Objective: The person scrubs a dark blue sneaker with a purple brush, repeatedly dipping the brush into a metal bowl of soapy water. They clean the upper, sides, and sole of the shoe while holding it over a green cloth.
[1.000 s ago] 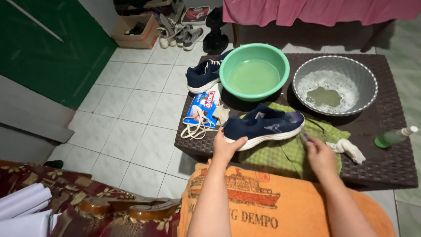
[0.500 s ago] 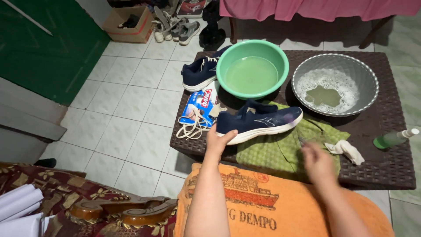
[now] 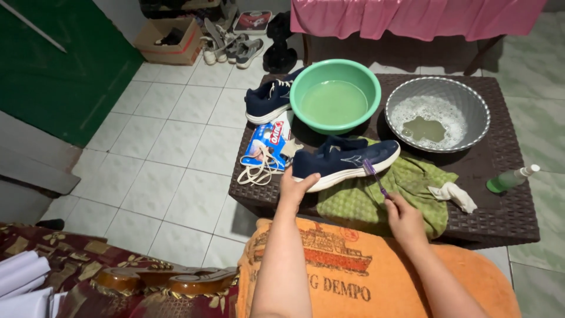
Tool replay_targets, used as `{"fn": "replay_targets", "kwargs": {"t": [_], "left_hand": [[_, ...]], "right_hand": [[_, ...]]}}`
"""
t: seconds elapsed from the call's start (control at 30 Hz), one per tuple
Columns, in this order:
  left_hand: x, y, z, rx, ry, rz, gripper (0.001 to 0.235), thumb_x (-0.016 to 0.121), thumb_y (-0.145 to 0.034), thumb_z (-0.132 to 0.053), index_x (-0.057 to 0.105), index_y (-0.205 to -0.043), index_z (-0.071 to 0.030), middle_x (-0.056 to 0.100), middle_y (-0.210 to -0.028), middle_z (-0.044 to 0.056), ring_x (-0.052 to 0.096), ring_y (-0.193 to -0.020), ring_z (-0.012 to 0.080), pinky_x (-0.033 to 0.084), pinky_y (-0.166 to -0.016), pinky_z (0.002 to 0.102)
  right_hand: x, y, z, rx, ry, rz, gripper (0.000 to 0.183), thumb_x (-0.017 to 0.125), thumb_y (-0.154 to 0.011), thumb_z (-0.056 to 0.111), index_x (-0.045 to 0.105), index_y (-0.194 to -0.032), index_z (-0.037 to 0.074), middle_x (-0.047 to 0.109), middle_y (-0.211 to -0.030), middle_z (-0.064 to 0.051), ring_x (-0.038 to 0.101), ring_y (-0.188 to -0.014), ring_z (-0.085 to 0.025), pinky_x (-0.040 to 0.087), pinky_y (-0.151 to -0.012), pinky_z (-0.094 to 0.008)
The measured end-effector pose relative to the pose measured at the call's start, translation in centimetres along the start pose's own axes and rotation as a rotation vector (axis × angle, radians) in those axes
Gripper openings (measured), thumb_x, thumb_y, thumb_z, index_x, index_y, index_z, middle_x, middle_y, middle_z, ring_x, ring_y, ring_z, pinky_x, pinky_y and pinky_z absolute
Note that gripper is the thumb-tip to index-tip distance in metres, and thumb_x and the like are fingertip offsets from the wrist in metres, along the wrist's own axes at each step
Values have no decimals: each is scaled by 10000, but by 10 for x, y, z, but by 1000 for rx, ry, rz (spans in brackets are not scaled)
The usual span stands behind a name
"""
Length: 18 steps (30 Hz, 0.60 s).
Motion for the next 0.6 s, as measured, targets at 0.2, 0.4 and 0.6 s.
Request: {"fn": "replay_targets", "kwargs": {"t": [0.2,0.4,0.6], "left_hand": [[13,-9,22,52,-23,102,967,1022,-494,-278,639,-1363,-91,670,-1302,210,574,-1314,351,399,-1127,424],[15,7,0,102,-36,194,1132,1015,-445,-210,536,-1452,-14,598,-1389,287,488,-1391,402,335,-1189,472],[23,2,4,163,-111,231,1148,1025,-392,-247,583,-1445,-132,598,-1399,196,513,-1377,354,372,-1176,442]], "right_hand": [[-41,-46,-43,5,148,-110,273,596,-1077,311,758,-1261,191,768,-1073,-209,683,-1077,-464,526,-954,-585],[-28,17,44,107,205,124,332,574,-1004,361,757,-1266,269,783,-1113,-194,685,-1135,-460,538,-976,-575],[-35,1,9,95,371,82,365,538,-1029,329,743,-1308,215,778,-1070,-272,711,-1089,-468,547,-945,-577]]}}
Point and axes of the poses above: each hand's wrist, its own y-axis away from the middle knuckle, its own x-axis out of the palm, z = x × y, the point moved 8 cm from there along -y, towards the middle knuckle
